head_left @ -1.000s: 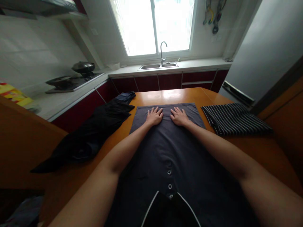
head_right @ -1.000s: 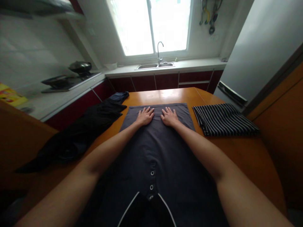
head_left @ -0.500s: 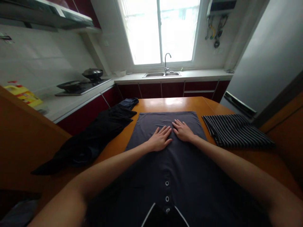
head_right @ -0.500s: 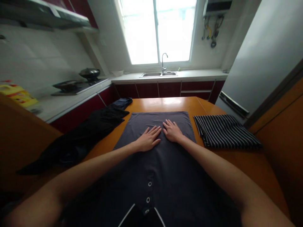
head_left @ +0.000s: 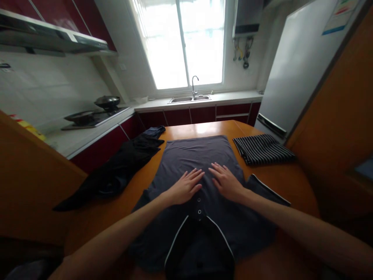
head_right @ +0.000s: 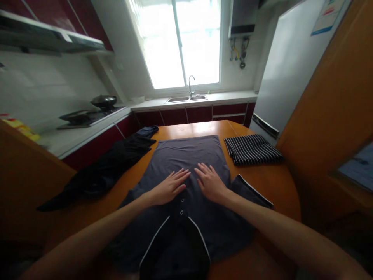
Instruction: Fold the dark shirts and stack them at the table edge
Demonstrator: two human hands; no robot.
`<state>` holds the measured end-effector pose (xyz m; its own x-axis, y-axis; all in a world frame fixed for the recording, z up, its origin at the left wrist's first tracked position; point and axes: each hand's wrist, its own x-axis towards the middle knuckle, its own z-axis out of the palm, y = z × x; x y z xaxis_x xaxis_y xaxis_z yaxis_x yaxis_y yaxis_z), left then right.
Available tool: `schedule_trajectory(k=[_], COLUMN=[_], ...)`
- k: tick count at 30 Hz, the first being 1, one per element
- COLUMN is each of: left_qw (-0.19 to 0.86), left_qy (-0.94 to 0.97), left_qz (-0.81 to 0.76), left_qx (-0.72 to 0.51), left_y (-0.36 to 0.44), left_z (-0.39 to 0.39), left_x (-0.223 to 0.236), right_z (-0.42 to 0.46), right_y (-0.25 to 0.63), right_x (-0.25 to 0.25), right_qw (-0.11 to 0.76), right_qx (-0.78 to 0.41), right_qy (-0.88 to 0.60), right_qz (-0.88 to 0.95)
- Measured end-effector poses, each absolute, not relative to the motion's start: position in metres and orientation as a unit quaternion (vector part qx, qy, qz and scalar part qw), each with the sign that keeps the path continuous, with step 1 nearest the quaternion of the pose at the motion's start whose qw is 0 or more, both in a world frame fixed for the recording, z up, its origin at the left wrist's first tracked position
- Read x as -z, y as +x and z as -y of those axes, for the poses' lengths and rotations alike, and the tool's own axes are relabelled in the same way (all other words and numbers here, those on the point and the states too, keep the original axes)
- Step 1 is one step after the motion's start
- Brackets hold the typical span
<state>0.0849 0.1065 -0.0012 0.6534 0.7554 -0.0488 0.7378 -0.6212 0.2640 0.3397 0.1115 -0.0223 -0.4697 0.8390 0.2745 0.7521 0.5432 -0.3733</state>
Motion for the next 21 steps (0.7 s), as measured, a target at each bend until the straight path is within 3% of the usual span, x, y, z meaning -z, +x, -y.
schedule_trajectory(k=[4, 8, 17, 21], left_qw=[0.155, 0.125, 0.074, 0.098], left_qy=[0.881, 0.868, 0.874, 0.879], left_qz=[-0.447, -0.480, -0.479, -0.466], left_qx=[-0.028, -0.038, -0.039, -0.018], left_y=[0.066, 0.037, 0.019, 0.012], left_z=[-0.062, -0.044, -0.007, -0.005], left_x=[-0.006, 0.003, 0.026, 0.012], right_z=[-0.083, -0.069, -0.047, -0.042], right_y=[0.413, 0.479, 0.499, 0.500], right_x=[0.029, 0.040, 0.047, 0.038], right_qw=[0.248, 0.201, 0.193, 0.114], right_qx=[-0.069, -0.051, -0.094, -0.022], right_qy=[-0.597, -0.717, -0.717, -0.752], right_qz=[0.760, 0.666, 0.663, 0.649])
